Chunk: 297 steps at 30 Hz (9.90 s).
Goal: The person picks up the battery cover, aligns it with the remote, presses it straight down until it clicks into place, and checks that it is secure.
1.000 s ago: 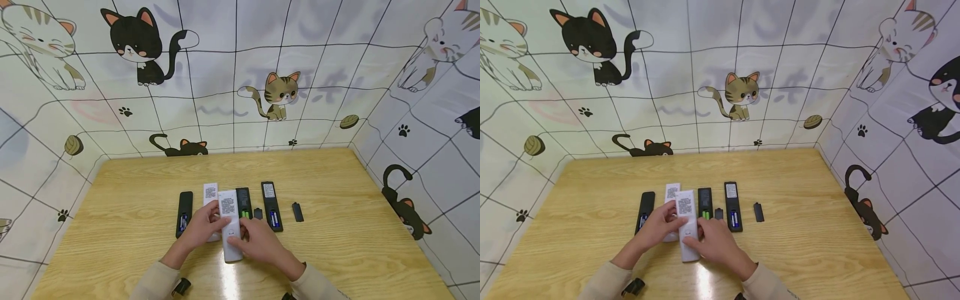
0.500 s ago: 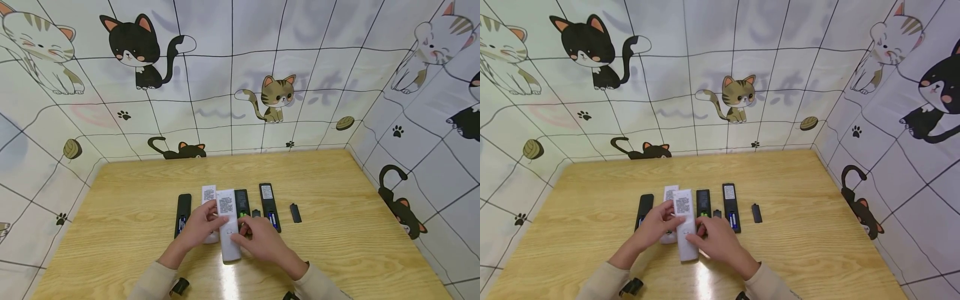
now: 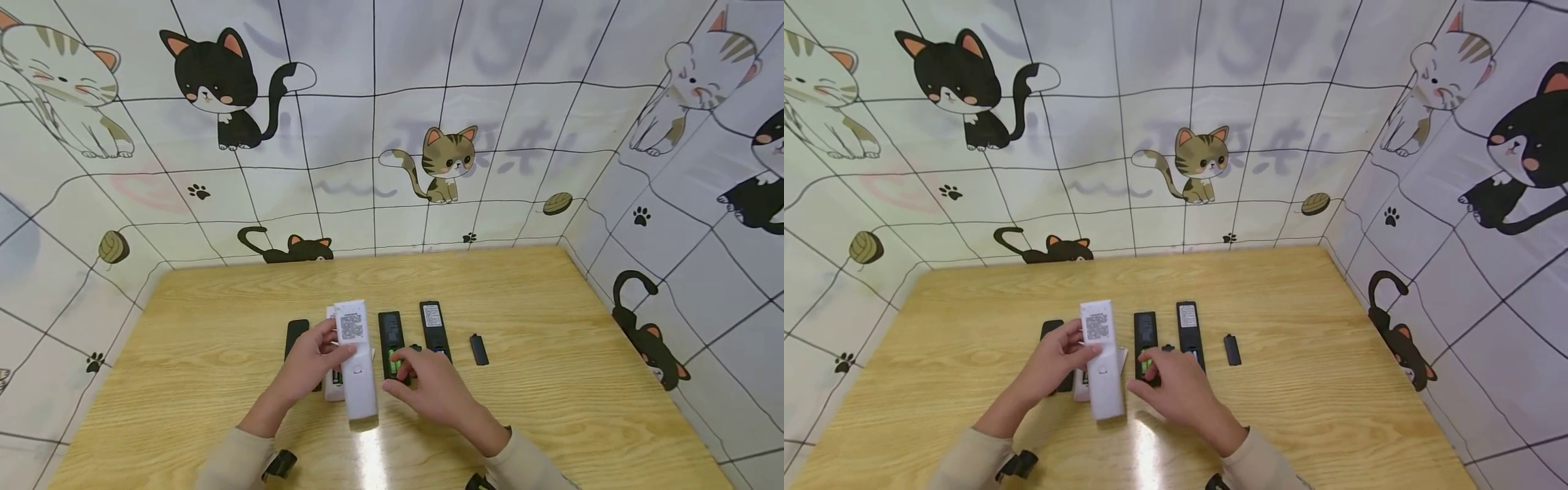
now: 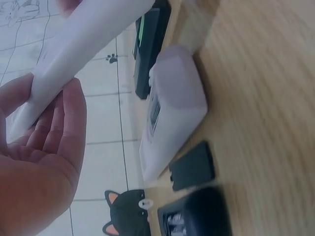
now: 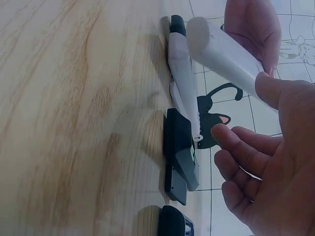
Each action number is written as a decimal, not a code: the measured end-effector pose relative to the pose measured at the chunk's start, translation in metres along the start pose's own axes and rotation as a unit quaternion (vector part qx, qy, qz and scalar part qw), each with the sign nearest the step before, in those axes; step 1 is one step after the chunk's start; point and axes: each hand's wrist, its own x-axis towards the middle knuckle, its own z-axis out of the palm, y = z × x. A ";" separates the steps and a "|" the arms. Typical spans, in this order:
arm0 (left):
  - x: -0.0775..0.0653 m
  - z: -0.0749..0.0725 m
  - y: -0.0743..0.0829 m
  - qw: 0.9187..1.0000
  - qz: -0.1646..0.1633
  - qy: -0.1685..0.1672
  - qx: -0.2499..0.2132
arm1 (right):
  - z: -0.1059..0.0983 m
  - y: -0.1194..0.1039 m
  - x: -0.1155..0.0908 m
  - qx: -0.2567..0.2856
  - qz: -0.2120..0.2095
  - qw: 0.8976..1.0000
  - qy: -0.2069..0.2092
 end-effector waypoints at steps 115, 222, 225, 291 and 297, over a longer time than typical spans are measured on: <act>-0.021 -0.149 -0.071 0.890 -0.243 0.261 0.284 | 0.031 0.005 -0.010 -0.156 -0.078 0.984 0.021; 0.015 -0.069 -0.054 0.926 -0.175 0.169 0.290 | 0.101 -0.082 0.090 -0.396 -0.085 0.914 0.038; 0.014 -0.069 -0.054 0.930 -0.175 0.171 0.276 | 0.101 -0.083 0.090 -0.394 -0.084 0.914 0.037; -0.005 -0.050 -0.007 0.990 -0.074 0.114 0.027 | 0.031 -0.041 0.029 -0.131 -0.099 0.972 0.167; -0.003 -0.036 -0.002 0.993 -0.064 0.097 0.019 | 0.022 -0.032 0.019 -0.112 -0.092 0.974 0.175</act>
